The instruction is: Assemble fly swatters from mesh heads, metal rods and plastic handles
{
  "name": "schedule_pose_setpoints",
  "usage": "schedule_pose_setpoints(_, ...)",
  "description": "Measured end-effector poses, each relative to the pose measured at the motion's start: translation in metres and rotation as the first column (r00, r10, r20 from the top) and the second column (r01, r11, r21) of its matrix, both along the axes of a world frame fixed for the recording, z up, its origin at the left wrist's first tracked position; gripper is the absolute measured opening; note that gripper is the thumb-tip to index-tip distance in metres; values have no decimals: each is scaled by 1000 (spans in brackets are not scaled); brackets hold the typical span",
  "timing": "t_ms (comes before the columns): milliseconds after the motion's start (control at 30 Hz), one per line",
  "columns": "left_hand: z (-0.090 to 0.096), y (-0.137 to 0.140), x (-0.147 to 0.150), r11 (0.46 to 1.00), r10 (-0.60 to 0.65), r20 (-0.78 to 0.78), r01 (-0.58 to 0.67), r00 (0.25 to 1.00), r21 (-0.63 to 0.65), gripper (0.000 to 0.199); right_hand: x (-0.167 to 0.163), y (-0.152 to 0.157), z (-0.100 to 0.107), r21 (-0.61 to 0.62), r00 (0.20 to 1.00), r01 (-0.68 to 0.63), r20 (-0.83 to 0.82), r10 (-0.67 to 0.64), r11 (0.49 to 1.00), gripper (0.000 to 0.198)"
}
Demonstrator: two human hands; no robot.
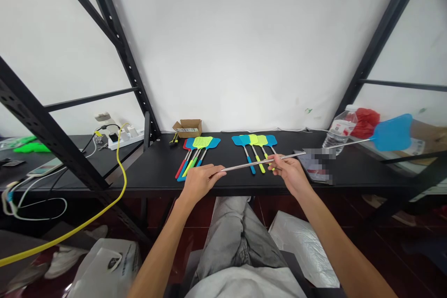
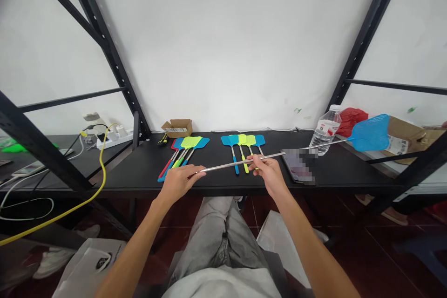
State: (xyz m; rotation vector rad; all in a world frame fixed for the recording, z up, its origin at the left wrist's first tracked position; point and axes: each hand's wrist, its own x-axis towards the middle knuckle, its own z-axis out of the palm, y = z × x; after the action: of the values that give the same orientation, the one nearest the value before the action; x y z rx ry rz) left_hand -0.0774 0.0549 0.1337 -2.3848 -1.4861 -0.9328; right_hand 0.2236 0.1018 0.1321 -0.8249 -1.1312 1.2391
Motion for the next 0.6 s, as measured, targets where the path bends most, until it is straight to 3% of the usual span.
schedule_pose_setpoints(233,8,2,-12,996,80,0,-80,997,30,33,17,5,2,-37,993,68,-95,-71,997,33)
schedule_pose_setpoints(400,12,3,-19,996,71,-10,-70,997,62,31,24,6,5,-24,990,95,-106,-97,995,32)
schedule_pose_setpoints(600,13,-3,-12,997,62,-26,-61,998,47,30,19,4,2,-17,995,51,-85,-52,999,29)
